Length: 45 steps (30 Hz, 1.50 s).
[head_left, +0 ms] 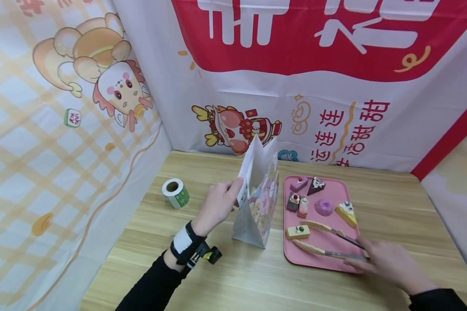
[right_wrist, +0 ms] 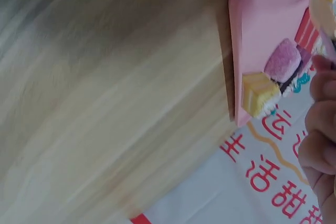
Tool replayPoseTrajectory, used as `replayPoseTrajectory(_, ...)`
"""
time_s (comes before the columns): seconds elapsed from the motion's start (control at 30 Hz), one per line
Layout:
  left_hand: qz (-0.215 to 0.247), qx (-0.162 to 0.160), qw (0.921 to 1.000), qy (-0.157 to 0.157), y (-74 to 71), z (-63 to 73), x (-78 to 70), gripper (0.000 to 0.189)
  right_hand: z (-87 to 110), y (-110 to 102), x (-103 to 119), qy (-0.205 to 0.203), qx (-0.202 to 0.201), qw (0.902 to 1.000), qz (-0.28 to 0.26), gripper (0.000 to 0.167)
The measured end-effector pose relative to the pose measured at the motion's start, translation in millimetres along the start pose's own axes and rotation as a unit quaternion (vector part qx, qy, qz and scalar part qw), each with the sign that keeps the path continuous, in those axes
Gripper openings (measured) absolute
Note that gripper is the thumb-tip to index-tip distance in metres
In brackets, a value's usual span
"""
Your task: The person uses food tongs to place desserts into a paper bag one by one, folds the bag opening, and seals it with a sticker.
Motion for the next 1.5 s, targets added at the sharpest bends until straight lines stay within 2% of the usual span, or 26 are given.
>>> replayPoseTrajectory(0.1, -0.002, 0.0, 1.0, 0.001, 0.0, -0.2, 0.0, 0.06, -4.6, 6.9, -0.5, 0.013, 0.019, 0.9997, 0.003, 0.063)
replayPoseTrajectory(0.4, -0.004, -0.005, 1.0, -0.004, -0.7, 1.4, 1.8, 0.06, -2.4, 12.4, 4.2, 0.007, -0.002, 1.0, 0.0, 0.051)
replayPoseTrajectory(0.5, -0.005, -0.003, 1.0, -0.004, -0.5, 0.9, 1.6, 0.061, -0.9, 13.7, 2.7, 0.022, -0.007, 0.9997, -0.006, 0.049)
replayPoseTrajectory(0.63, -0.004, -0.004, 1.0, 0.002, -0.8, 0.2, -0.3, 0.061, 3.2, 13.9, -0.9, 0.036, -0.032, 0.9988, -0.014, 0.047)
replayPoseTrajectory(0.83, -0.007, -0.005, 0.9999, 0.004, -1.9, 1.0, -1.0, 0.06, 12.0, 10.8, -1.9, 0.037, -0.091, 0.9948, -0.025, 0.044)
replayPoseTrajectory(0.93, -0.008, -0.003, 1.0, 0.004, -2.1, 1.0, -1.0, 0.06, 13.6, 9.0, -2.4, 0.053, -0.103, 0.9926, -0.039, 0.044)
replayPoseTrajectory(1.1, -0.007, -0.003, 1.0, 0.005, -3.1, -0.8, -0.9, 0.061, 11.4, 6.2, -3.8, 0.099, -0.097, 0.9877, -0.072, 0.046)
replayPoseTrajectory(1.27, -0.01, 0.003, 0.9999, 0.003, -3.5, -1.5, -0.3, 0.062, 8.2, -4.9, 0.0, 0.134, -0.109, 0.979, -0.108, 0.044)
replayPoseTrajectory(1.5, -0.004, 0.002, 1.0, 0.007, -6.0, -1.2, -0.8, 0.061, -4.6, -36.5, 16.1, 0.121, -0.16, 0.9702, -0.136, 0.048)
Point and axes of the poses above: each hand's wrist, its own z-axis away from the middle knuckle, its own y-axis out of the palm, x = y × z, the point moved 8 cm from there along -z, towards the middle knuckle, and after that the axes turned 5 degrees about -x, right-handed, at the moved point
